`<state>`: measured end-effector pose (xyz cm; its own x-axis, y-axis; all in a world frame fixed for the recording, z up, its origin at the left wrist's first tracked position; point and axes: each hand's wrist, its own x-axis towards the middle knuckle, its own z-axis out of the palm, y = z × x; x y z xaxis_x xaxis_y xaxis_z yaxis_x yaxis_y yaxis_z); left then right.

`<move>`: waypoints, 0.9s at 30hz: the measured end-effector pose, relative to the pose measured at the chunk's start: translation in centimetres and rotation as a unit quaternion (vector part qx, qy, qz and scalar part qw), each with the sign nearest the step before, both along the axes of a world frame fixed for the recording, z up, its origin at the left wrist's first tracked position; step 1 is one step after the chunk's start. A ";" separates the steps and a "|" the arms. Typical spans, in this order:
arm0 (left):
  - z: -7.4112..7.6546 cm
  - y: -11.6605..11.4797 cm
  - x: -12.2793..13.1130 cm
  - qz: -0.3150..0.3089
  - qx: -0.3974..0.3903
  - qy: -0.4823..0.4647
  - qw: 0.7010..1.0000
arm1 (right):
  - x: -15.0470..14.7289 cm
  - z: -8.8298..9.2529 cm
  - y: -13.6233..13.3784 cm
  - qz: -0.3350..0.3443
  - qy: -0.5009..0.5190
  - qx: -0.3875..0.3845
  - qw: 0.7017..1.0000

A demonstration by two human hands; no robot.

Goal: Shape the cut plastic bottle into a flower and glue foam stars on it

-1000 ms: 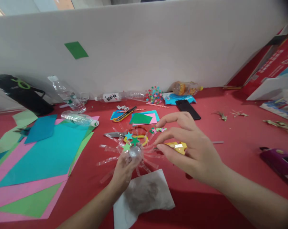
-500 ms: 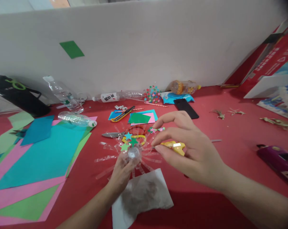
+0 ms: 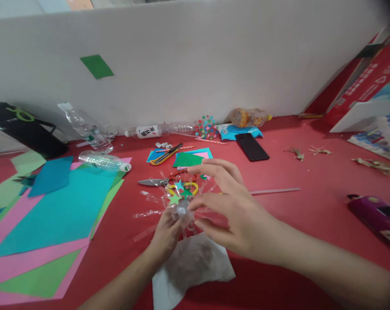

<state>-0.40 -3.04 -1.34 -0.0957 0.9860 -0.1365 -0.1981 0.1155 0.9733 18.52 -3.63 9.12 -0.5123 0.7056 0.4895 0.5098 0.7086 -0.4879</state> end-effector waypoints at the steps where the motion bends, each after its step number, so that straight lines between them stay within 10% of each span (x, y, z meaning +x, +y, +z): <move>1: 0.0 0.0 0.0 -0.003 -0.003 0.000 1.000 | 0.0 0.0 0.0 0.003 -0.001 -0.006 1.000; 27: 0.7 0.0 -0.2 -0.087 0.037 -0.125 0.988 | -0.9 -0.8 0.0 0.035 -0.112 0.073 0.990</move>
